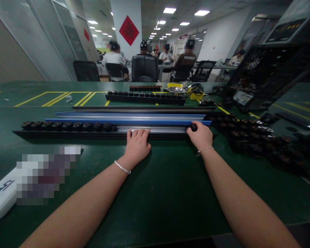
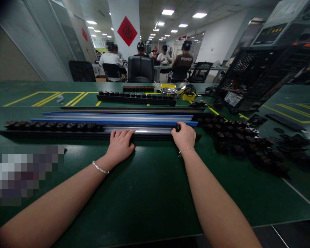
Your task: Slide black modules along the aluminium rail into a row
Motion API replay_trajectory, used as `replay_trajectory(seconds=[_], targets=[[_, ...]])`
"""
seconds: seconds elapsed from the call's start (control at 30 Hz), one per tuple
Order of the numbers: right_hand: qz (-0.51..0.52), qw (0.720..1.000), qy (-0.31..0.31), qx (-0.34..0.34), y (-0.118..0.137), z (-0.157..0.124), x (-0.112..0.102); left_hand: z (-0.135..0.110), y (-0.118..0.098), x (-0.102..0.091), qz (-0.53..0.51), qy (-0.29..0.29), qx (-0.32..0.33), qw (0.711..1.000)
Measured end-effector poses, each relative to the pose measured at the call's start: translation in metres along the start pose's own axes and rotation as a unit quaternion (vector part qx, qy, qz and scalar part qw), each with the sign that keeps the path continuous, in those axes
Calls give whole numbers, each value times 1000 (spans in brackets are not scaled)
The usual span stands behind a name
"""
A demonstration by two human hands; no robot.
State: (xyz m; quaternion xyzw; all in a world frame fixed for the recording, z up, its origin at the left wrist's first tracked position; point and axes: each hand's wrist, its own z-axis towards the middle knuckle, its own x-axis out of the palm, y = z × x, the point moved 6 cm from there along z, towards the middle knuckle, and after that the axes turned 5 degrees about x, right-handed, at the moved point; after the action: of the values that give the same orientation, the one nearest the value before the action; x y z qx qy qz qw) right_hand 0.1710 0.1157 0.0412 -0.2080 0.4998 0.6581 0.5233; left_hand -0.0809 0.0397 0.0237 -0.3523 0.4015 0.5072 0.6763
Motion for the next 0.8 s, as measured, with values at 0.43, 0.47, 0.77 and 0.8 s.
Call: replay_trajectory(seconds=[0.43, 0.47, 0.77, 0.8], targets=[[-1, 1000, -10, 19, -5, 1, -2, 0, -1, 0, 10, -8, 7, 1000], [-2, 1000, -9, 20, -6, 2, -2, -1, -1, 0, 11, -8, 7, 1000], [-8, 1000, -5, 20, -8, 3, -1, 0, 0, 0, 6, 0, 3, 1000], [-8, 1000, -4, 20, -8, 3, -1, 0, 0, 0, 5, 0, 3, 1000]])
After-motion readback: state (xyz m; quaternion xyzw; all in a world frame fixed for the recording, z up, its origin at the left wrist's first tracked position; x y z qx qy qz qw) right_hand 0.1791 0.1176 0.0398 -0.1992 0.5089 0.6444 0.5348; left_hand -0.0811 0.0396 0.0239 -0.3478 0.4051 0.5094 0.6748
